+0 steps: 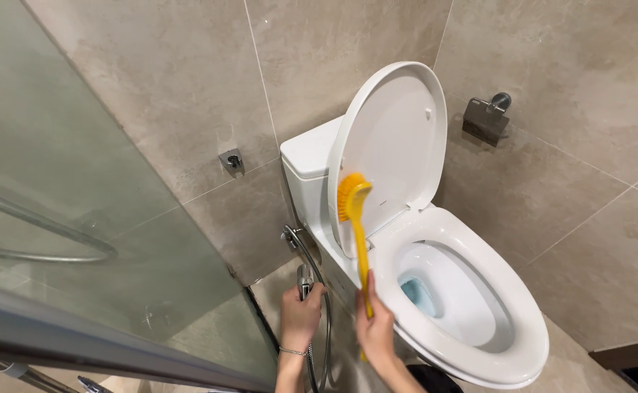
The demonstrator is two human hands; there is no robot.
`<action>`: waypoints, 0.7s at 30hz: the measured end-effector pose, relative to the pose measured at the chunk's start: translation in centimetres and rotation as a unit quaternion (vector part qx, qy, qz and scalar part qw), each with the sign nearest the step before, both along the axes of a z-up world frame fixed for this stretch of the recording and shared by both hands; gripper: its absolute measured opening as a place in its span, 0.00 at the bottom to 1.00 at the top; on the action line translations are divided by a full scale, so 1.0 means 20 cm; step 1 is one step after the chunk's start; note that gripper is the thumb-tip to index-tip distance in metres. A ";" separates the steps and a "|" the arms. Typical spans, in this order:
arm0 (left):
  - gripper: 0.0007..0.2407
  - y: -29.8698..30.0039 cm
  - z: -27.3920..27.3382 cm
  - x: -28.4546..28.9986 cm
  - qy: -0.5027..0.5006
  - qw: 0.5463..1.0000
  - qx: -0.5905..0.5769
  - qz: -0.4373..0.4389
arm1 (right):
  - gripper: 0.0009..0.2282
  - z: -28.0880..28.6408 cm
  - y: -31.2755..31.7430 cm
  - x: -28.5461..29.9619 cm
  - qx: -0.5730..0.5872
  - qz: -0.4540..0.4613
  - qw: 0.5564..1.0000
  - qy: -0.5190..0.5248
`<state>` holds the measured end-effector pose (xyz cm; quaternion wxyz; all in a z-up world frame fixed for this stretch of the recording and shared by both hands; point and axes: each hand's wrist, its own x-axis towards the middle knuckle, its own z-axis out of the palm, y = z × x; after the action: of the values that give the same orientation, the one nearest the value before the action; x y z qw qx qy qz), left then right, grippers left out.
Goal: The person scrubs the toilet seat and bowl using a yellow brush while rinsing with a handheld bidet sprayer. The person scrubs the underside of the seat, the rim, and the interior bowl surfaces throughout the video.
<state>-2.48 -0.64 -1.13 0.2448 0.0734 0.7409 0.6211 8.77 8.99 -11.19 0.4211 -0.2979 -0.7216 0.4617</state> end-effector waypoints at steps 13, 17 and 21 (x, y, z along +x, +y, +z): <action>0.18 0.01 -0.03 0.05 0.047 0.998 -0.017 -0.030 | 0.26 0.46 0.26 -0.09 -0.026 0.027 0.999 -0.015; 0.19 0.04 -0.03 0.04 0.056 0.998 -0.010 -0.026 | 0.26 0.96 0.40 -0.15 -0.192 -0.102 0.976 -0.011; 0.18 0.04 -0.01 0.04 0.032 0.999 -0.013 -0.019 | 0.26 1.09 0.31 -0.13 -0.163 -0.034 0.986 -0.007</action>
<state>-1.62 0.20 -1.41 0.2340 0.1045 0.7545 0.6043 6.15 15.22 10.60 0.3776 -0.3899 -0.6289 0.5567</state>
